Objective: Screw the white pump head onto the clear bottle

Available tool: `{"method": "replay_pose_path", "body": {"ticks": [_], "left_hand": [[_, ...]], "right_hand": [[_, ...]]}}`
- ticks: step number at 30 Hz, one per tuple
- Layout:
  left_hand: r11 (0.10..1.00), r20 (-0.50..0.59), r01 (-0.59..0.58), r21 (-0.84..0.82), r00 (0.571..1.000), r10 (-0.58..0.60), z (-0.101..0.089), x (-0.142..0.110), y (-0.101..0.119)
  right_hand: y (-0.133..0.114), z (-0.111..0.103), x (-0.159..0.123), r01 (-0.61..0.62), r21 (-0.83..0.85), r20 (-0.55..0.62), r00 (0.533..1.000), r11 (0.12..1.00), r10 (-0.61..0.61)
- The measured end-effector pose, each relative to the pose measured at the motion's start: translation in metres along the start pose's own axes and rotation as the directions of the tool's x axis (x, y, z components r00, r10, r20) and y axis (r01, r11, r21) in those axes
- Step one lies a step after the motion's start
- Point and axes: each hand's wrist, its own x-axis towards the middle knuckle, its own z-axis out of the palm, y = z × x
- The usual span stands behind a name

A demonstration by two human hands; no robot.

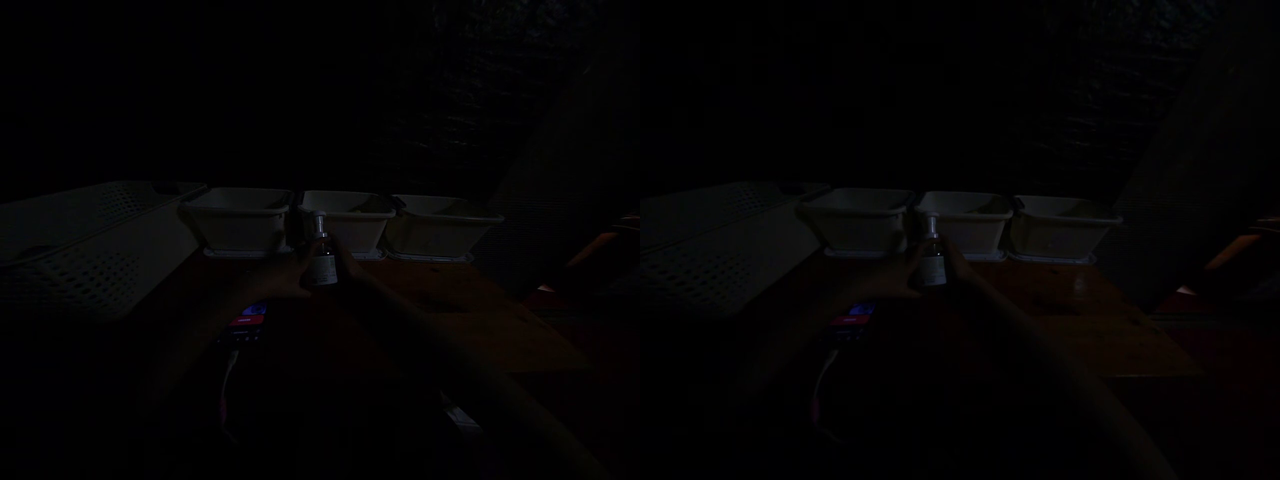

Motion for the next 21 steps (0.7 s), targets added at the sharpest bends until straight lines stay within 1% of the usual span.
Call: {"method": "replay_pose_path", "body": {"ticks": [2, 7, 11, 14, 18, 21], "left_hand": [[1.000, -0.008, 0.000, -0.006, 1.000, 0.000, 0.0000, -0.0002, 0.0003], [0.999, -0.005, -0.008, -0.040, 1.000, 0.007, -0.0014, -0.0007, 0.0020], [1.000, -0.017, -0.001, -0.006, 1.000, 0.001, -0.0035, -0.0010, 0.0049], [1.000, -0.008, 0.007, 0.003, 1.000, -0.007, -0.0037, -0.0008, 0.0057], [1.000, -0.007, 0.008, 0.003, 1.000, -0.008, -0.0007, 0.0002, 0.0024], [1.000, -0.008, 0.009, 0.018, 1.000, -0.009, 0.0012, 0.0008, 0.0000]], "right_hand": [[0.0000, 0.0014, -0.0005, -0.002, 0.004, -0.006, 1.000, 1.000, 0.002], [-0.0010, 0.0052, -0.0025, -0.007, 0.054, 0.025, 1.000, 0.999, 0.006], [-0.0008, 0.0035, -0.0028, -0.013, 0.025, 0.026, 1.000, 1.000, 0.012], [0.0002, 0.0028, -0.0032, 0.006, 0.045, 0.026, 1.000, 0.999, -0.007], [0.0002, 0.0045, -0.0050, 0.001, 0.055, 0.006, 1.000, 0.998, -0.002], [-0.0007, 0.0061, -0.0069, -0.015, 0.065, 0.026, 1.000, 0.998, 0.014]]}}
